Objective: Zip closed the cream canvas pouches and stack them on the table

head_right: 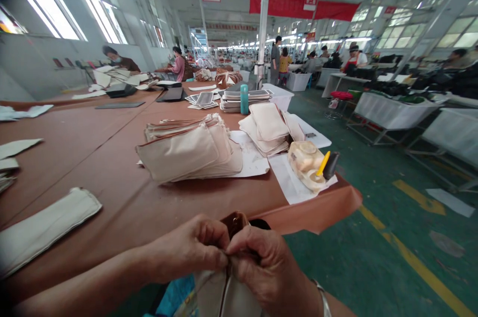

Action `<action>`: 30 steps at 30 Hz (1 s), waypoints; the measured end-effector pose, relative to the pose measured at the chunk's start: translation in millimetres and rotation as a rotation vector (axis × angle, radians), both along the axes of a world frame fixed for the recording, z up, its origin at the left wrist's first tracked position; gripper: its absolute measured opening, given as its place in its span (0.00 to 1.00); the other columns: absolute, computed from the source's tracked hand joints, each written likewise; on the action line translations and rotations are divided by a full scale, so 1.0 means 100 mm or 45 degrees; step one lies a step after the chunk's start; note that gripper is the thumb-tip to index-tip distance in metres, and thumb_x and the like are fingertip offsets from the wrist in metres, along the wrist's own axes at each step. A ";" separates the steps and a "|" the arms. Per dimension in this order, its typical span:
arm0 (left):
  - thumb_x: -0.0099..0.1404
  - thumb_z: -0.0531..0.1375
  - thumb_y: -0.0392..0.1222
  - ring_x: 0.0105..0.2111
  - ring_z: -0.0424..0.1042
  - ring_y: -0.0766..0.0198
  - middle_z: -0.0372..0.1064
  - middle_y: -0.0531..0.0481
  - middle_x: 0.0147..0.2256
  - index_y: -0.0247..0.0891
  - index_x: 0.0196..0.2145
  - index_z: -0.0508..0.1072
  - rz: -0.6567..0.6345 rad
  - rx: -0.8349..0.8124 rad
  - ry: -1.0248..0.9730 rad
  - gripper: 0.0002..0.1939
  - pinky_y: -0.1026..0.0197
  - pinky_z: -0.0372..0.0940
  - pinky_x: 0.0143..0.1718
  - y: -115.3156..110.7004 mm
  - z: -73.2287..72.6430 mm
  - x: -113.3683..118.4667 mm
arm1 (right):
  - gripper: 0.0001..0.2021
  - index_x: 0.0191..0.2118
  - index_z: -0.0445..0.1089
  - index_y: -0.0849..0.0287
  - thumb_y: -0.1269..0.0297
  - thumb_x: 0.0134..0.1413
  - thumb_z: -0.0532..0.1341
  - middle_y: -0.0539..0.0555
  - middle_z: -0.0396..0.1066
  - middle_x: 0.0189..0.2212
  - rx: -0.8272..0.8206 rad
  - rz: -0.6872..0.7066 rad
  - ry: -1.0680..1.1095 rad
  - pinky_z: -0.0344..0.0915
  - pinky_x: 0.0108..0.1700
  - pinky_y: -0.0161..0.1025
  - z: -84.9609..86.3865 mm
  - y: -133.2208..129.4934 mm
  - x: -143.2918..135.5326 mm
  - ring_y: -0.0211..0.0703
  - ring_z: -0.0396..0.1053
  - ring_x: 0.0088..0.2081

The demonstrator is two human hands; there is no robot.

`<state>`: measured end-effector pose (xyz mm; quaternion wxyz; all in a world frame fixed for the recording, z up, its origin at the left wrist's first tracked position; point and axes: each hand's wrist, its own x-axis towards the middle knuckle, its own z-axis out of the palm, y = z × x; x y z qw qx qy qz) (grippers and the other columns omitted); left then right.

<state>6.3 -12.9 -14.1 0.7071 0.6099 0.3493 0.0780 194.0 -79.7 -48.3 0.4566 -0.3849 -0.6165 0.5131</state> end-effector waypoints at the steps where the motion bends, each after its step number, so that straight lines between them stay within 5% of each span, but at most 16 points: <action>1: 0.53 0.61 0.39 0.22 0.52 0.70 0.58 0.55 0.21 0.32 0.23 0.70 0.056 -0.082 -0.080 0.06 0.66 0.46 0.22 -0.01 0.00 0.01 | 0.04 0.36 0.72 0.57 0.65 0.59 0.60 0.51 0.68 0.29 0.087 0.024 0.004 0.60 0.32 0.34 0.01 -0.01 0.02 0.39 0.63 0.30; 4: 0.59 0.61 0.53 0.23 0.56 0.68 0.63 0.51 0.24 0.31 0.24 0.72 0.194 -0.271 -0.255 0.19 0.66 0.50 0.23 -0.05 -0.01 0.03 | 0.06 0.39 0.72 0.55 0.68 0.61 0.58 0.52 0.68 0.31 0.350 0.041 -0.092 0.62 0.34 0.35 0.04 -0.02 0.06 0.40 0.66 0.31; 7: 0.55 0.64 0.60 0.21 0.56 0.69 0.63 0.51 0.22 0.31 0.26 0.71 0.126 -0.375 -0.201 0.25 0.65 0.50 0.23 -0.05 -0.05 0.02 | 0.07 0.36 0.73 0.56 0.66 0.62 0.58 0.52 0.66 0.27 0.525 0.016 -0.231 0.61 0.32 0.37 0.03 -0.02 0.07 0.41 0.65 0.29; 13: 0.57 0.63 0.62 0.22 0.48 0.71 0.53 0.57 0.22 0.33 0.27 0.68 -0.119 -0.128 -0.081 0.25 0.66 0.45 0.22 -0.02 -0.04 -0.04 | 0.08 0.39 0.70 0.55 0.73 0.60 0.56 0.52 0.66 0.27 0.749 0.018 -0.412 0.57 0.30 0.36 -0.03 -0.05 0.12 0.40 0.64 0.28; 17: 0.64 0.57 0.61 0.24 0.48 0.71 0.51 0.56 0.24 0.33 0.28 0.67 -0.264 0.137 -0.084 0.25 0.67 0.44 0.22 -0.04 0.04 -0.05 | 0.03 0.39 0.66 0.56 0.65 0.59 0.58 0.51 0.66 0.29 0.427 -0.006 -0.350 0.59 0.32 0.36 0.01 -0.13 0.19 0.41 0.64 0.29; 22: 0.69 0.50 0.59 0.24 0.48 0.70 0.50 0.56 0.25 0.34 0.29 0.64 -0.369 0.371 -0.034 0.24 0.67 0.45 0.22 -0.06 0.15 -0.05 | 0.18 0.36 0.66 0.59 0.51 0.66 0.49 0.50 0.62 0.28 -0.138 0.062 -0.255 0.57 0.31 0.33 0.13 -0.10 0.23 0.39 0.58 0.30; 25: 0.70 0.49 0.56 0.25 0.49 0.70 0.52 0.56 0.25 0.34 0.29 0.64 -0.378 0.490 -0.022 0.23 0.68 0.48 0.23 -0.07 0.18 -0.06 | 0.21 0.28 0.63 0.60 0.48 0.65 0.51 0.47 0.56 0.24 -0.250 0.221 -0.270 0.51 0.26 0.31 0.21 -0.02 0.22 0.35 0.52 0.26; 30: 0.69 0.52 0.55 0.24 0.50 0.70 0.53 0.55 0.25 0.34 0.28 0.65 -0.348 0.459 -0.031 0.21 0.68 0.48 0.22 -0.11 0.13 -0.06 | 0.20 0.30 0.64 0.62 0.47 0.60 0.57 0.47 0.56 0.23 -0.222 0.331 -0.119 0.48 0.25 0.31 0.18 0.00 0.16 0.33 0.51 0.25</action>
